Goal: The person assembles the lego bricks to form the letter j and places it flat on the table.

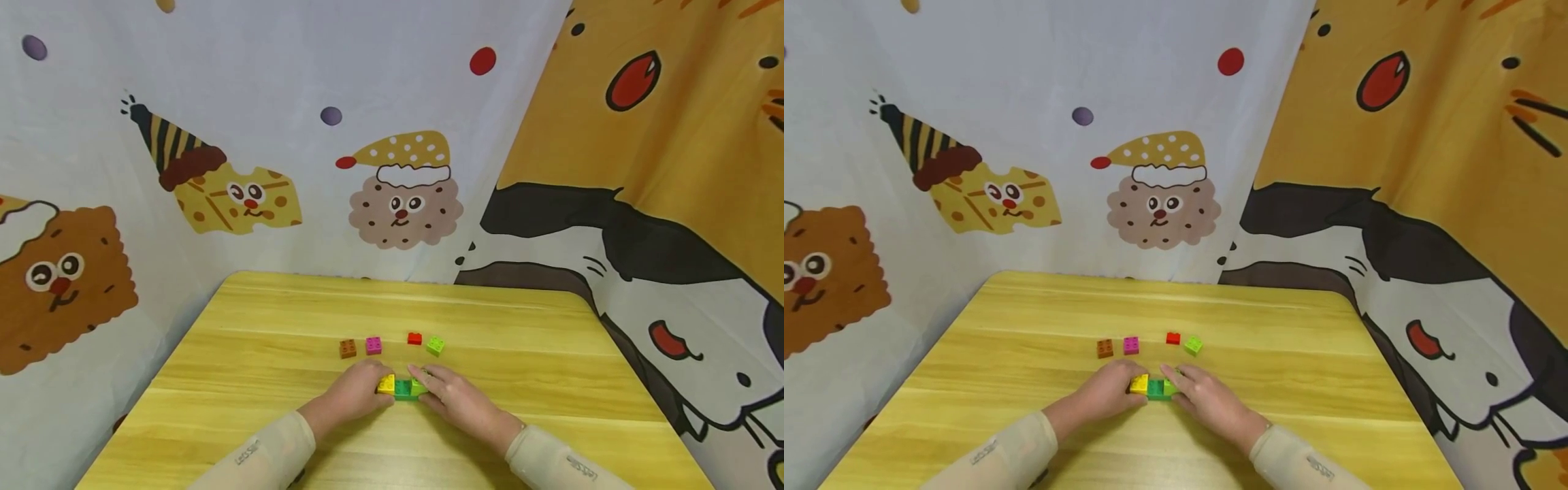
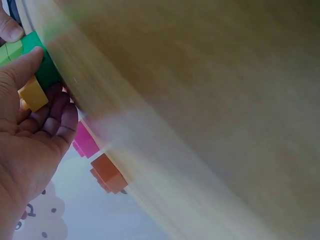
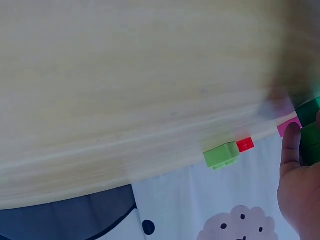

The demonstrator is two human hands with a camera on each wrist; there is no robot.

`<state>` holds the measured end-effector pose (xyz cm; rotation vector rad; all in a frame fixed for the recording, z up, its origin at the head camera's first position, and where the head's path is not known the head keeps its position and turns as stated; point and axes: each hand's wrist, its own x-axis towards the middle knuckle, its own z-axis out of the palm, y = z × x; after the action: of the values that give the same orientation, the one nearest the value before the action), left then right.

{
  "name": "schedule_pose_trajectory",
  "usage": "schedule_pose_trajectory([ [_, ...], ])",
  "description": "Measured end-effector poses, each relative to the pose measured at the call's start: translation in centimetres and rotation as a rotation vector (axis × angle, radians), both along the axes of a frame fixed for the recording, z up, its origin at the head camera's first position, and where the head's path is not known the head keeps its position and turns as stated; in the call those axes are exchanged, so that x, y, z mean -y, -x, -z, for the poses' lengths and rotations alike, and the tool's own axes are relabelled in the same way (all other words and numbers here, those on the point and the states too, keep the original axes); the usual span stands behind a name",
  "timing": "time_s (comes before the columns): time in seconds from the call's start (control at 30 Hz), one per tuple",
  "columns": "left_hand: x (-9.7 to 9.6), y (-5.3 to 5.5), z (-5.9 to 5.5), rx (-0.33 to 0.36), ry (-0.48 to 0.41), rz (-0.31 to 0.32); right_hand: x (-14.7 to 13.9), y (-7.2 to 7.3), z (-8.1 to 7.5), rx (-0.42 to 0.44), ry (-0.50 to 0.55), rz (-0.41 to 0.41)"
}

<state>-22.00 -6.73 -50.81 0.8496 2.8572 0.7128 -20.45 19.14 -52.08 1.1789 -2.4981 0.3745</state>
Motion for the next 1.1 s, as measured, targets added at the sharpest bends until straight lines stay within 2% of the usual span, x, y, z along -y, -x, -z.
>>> schedule_pose_trajectory([
  [0.23,0.0,0.0,-0.1,0.004,0.005,-0.005,0.1,0.0,-0.2,0.011,-0.017,0.008],
  [0.57,-0.1,0.0,-0.4,0.031,0.010,-0.016,0.1,0.2,-0.5,0.065,0.025,-0.011],
  [0.7,-0.1,-0.1,-0.3,0.020,0.007,-0.008,0.0,-0.1,-0.6,0.093,0.027,0.009],
  [0.83,0.0,-0.2,-0.3,0.016,-0.005,0.008,-0.5,-0.4,-1.3,0.221,0.026,0.069],
  [0.93,-0.1,-0.3,-0.3,0.018,0.001,0.010,-1.4,-0.4,-2.3,0.306,0.036,0.159],
  [1.03,0.0,-0.1,-0.2,0.024,-0.002,0.002,-2.5,0.6,-3.6,0.322,0.070,0.254],
  [1.1,0.2,0.0,-0.2,0.023,-0.006,-0.001,-3.1,2.0,-4.2,0.324,0.116,0.311],
])
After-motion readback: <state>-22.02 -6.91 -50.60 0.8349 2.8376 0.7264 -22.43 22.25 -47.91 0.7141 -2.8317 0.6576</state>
